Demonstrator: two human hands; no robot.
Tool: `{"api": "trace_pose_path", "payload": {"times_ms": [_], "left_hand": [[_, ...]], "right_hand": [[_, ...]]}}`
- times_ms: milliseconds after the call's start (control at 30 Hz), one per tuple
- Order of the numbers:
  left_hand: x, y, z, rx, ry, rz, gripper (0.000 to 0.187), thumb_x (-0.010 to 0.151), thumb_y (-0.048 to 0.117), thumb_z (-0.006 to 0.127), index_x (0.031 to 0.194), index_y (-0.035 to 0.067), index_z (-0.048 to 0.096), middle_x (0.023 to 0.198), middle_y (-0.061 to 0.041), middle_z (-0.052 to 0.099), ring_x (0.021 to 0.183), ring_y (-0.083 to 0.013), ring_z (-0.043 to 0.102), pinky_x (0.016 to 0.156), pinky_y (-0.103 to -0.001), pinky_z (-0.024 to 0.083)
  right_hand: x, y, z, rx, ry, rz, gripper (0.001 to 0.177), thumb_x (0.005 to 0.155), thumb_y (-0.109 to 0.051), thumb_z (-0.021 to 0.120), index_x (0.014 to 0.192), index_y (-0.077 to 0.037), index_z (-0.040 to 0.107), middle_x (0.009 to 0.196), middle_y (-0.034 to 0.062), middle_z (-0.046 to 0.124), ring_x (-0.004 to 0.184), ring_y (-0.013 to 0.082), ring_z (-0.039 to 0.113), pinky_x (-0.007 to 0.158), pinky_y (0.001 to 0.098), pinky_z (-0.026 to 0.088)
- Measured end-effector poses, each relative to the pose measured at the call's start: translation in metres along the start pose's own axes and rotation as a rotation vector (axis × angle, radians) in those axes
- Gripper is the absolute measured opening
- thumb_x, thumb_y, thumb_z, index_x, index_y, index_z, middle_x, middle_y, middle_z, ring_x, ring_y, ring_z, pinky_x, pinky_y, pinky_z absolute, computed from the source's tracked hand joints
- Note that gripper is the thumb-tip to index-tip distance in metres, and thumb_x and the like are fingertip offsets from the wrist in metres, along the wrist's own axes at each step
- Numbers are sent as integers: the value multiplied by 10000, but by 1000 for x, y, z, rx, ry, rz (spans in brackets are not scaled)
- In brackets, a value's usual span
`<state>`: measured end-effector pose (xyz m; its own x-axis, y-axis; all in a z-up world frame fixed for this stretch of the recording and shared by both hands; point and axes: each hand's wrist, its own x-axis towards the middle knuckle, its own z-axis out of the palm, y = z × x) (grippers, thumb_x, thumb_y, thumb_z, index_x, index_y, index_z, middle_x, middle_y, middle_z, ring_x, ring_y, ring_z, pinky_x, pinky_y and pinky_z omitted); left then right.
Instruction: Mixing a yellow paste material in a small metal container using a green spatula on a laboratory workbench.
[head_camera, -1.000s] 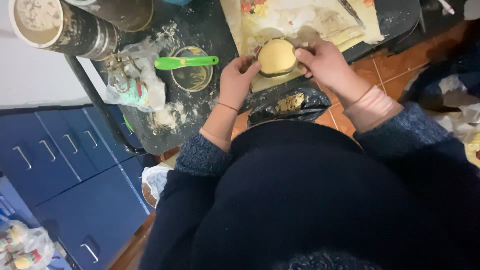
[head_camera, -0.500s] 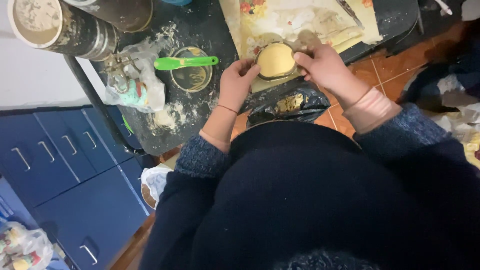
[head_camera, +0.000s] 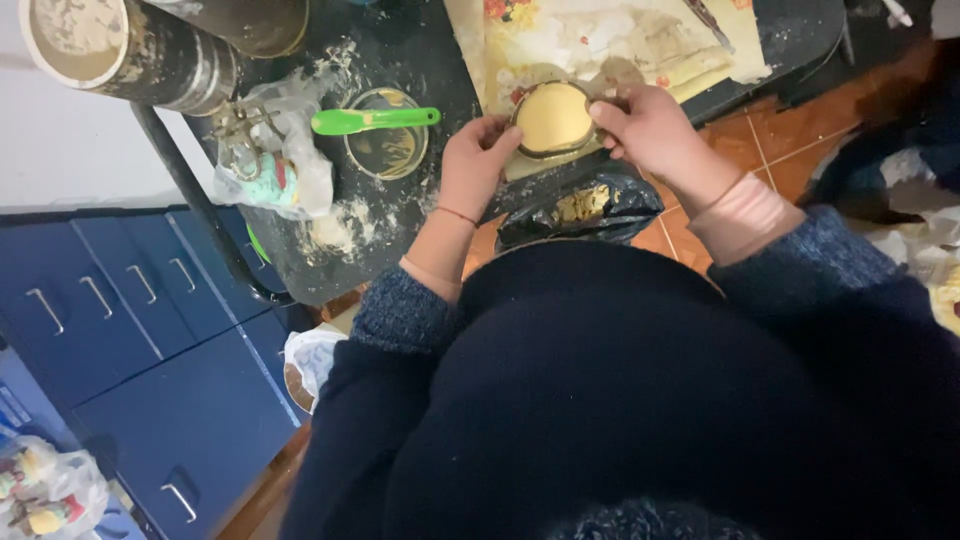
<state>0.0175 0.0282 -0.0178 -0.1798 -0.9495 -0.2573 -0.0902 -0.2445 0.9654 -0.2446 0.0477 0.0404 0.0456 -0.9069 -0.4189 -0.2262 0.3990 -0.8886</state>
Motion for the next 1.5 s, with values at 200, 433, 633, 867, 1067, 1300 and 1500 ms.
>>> {"api": "trace_pose_path", "payload": {"times_ms": [200,433,633,867,1067,1300,1500], "left_hand": [[2,-2,1,41,-3,9,385,928,254,780,1173,-37,717,925,-50,756,732,-80,661,611,-225,523],[2,5,2,-70,2,-57,374,912,266,761,1152,-16,708,917,-16,750,685,-59,647,526,-231,502],[-9,28,3,27,12,-79,421,888,297,742,1187,9,671,872,-56,725,628,-120,636,493,-267,502],[-36,57,-20,374,75,25,455,926,371,721,1235,45,644,837,-63,750,732,-141,729,679,-294,564],[-77,95,-54,494,133,144,363,910,320,764,1193,100,707,788,-61,730,697,-165,697,655,-304,543],[-87,105,-108,442,316,342,364,931,231,800,1238,90,665,869,-40,747,706,-135,708,645,-289,559],[-75,95,-155,713,390,470,477,904,275,873,1297,115,654,1047,-58,729,948,-231,667,862,-375,521]], "right_hand": [[0,-6,2,-34,16,7,317,1060,-269,609,1177,23,653,768,-11,627,625,65,567,562,213,502],[4,7,3,-70,0,-4,373,1074,-295,619,1193,57,658,810,40,627,645,85,579,565,241,507],[-1,-24,5,-304,5,60,422,1048,-353,566,1288,-11,625,897,90,687,683,168,641,556,304,518],[14,-18,3,-901,83,-461,483,1164,-423,485,1264,-17,727,1083,254,706,965,439,662,789,514,532],[38,-40,34,-1225,97,-575,580,1227,-443,448,995,-15,764,958,221,700,932,421,651,854,520,525],[45,-77,76,-1244,11,-925,442,1112,-358,539,880,-71,783,899,151,685,938,377,645,767,497,474],[47,-90,91,-529,-507,-509,352,1131,-296,459,1080,-78,731,1007,96,730,973,249,665,882,391,507]]}}
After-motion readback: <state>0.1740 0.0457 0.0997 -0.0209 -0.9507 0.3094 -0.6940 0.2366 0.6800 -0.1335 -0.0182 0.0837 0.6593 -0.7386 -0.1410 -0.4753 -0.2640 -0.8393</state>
